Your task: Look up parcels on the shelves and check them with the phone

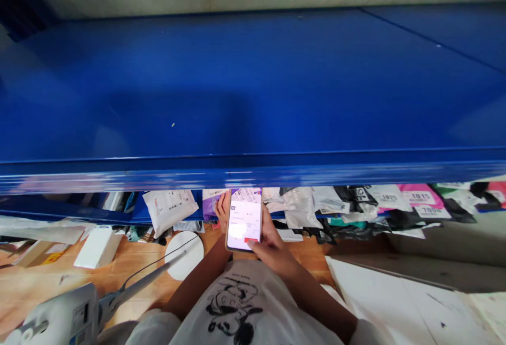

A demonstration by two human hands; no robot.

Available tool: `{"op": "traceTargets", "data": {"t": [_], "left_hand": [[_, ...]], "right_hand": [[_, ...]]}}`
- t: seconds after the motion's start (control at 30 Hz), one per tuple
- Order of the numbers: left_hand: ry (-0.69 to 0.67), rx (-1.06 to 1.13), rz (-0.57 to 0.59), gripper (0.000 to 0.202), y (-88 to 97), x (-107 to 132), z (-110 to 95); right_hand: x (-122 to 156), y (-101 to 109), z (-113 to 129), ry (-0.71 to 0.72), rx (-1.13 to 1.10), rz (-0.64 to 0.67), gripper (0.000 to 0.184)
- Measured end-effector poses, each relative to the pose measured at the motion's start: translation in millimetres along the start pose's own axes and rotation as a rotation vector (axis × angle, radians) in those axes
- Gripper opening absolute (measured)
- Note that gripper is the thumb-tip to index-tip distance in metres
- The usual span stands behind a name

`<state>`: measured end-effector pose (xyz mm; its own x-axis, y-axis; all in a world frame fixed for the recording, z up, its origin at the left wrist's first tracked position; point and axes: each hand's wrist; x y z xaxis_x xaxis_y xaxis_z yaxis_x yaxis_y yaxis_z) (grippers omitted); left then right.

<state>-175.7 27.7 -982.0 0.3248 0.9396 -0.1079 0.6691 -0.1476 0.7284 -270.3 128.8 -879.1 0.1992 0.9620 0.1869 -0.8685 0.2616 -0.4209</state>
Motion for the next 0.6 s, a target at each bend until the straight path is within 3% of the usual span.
{"op": "traceTargets", "data": {"t": [0.23, 0.6], "left_hand": [[-0.019, 0.024, -0.047, 0.042, -9.0, -1.1, 5.1], [-0.067, 0.006, -0.143, 0.038, -8.9, 3.0, 8.3]], "right_hand": [[2.1, -2.2, 1.5, -0.033, -0.014, -0.013, 0.090], [3.9, -0.8, -5.4, -0.032, -0.041, 0.004, 0.094]]}}
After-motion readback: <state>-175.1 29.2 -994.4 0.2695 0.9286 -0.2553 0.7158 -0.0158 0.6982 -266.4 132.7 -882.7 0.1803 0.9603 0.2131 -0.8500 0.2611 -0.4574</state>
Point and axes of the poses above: each hand's wrist, its own x-axis away from the middle knuckle, its own y-axis out of the back of the hand, z = x × y, and after that the axes turned 1 degree about x, right-handed
